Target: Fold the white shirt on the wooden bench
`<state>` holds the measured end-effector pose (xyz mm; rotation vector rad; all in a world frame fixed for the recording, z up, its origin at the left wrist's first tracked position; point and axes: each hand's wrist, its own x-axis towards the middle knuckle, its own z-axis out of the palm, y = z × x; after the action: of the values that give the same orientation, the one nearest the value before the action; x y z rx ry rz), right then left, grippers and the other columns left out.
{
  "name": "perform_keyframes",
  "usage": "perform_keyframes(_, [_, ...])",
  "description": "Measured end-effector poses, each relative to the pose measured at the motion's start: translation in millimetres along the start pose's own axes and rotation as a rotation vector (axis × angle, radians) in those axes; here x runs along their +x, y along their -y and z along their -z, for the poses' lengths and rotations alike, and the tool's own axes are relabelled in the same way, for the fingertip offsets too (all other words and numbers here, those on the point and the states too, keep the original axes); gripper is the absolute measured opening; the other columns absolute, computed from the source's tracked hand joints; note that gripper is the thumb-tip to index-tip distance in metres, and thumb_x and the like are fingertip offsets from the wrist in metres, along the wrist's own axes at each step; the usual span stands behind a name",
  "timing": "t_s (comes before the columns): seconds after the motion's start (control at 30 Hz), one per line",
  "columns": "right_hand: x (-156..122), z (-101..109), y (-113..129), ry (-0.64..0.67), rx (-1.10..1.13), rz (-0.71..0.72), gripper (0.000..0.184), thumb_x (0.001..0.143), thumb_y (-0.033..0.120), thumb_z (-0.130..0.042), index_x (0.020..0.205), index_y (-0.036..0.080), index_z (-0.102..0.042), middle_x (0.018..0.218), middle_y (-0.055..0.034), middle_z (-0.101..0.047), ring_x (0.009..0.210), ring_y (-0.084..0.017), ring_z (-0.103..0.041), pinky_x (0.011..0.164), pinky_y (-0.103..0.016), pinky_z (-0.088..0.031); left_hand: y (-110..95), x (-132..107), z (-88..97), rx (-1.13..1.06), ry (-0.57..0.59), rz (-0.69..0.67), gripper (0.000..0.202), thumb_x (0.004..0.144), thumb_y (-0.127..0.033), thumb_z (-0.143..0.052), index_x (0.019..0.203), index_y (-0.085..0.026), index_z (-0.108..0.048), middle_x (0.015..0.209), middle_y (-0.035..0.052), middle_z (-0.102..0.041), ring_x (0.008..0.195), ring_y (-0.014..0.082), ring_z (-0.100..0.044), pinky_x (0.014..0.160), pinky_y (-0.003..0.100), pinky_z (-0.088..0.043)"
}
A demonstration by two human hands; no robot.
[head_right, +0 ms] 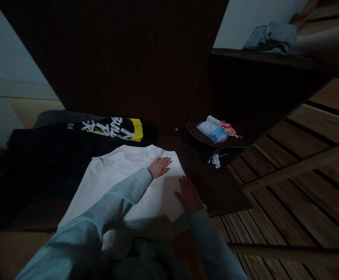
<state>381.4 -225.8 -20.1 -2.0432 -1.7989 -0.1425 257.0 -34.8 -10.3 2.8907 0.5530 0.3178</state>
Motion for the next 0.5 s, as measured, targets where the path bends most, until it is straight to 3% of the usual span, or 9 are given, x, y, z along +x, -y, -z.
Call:
perform_keyframes(0.17, [-10.1,-17.6,-2.8,0.085,-0.226,0.002,0.048,0.085,0.040,-0.030,0.125,0.018,-0.041,0.134,-0.0101,-0.039,0.125,-0.025,-0.031,0.094,-0.042,-0.033,-0.3,0.3,0.3,0.001,-0.002,0.000,0.042,0.086,-0.033,-0.035,0.124,-0.017,-0.042,0.134,0.0068,-0.039,0.122,0.0176,-0.035,0.102,0.039,-0.026])
perform_keyframes(0.37, [-5.0,-7.3,-1.8,0.207,-0.257,-0.023,0.051,0.085,0.041,-0.031,0.127,0.015,-0.040,0.136,-0.0111,-0.034,0.125,-0.025,-0.030,0.095,-0.042,-0.032,-4.5,-4.9,7.4,0.039,0.067,0.026,0.042,0.086,-0.030,-0.036,0.125,-0.018,-0.039,0.137,0.0066,-0.035,0.125,0.0190,-0.030,0.101,0.041,-0.026])
perform_keyframes(0.5, [6.0,5.3,-12.1,0.383,-0.228,-0.023,0.053,0.081,0.045,-0.036,0.127,0.018,-0.041,0.136,-0.0097,-0.036,0.123,-0.026,-0.033,0.096,-0.044,-0.032,-5.1,-31.4,31.1,0.067,0.155,0.031,0.038,0.084,-0.022,-0.036,0.122,-0.021,-0.043,0.135,0.0034,-0.039,0.126,0.0188,-0.029,0.100,0.044,-0.026])
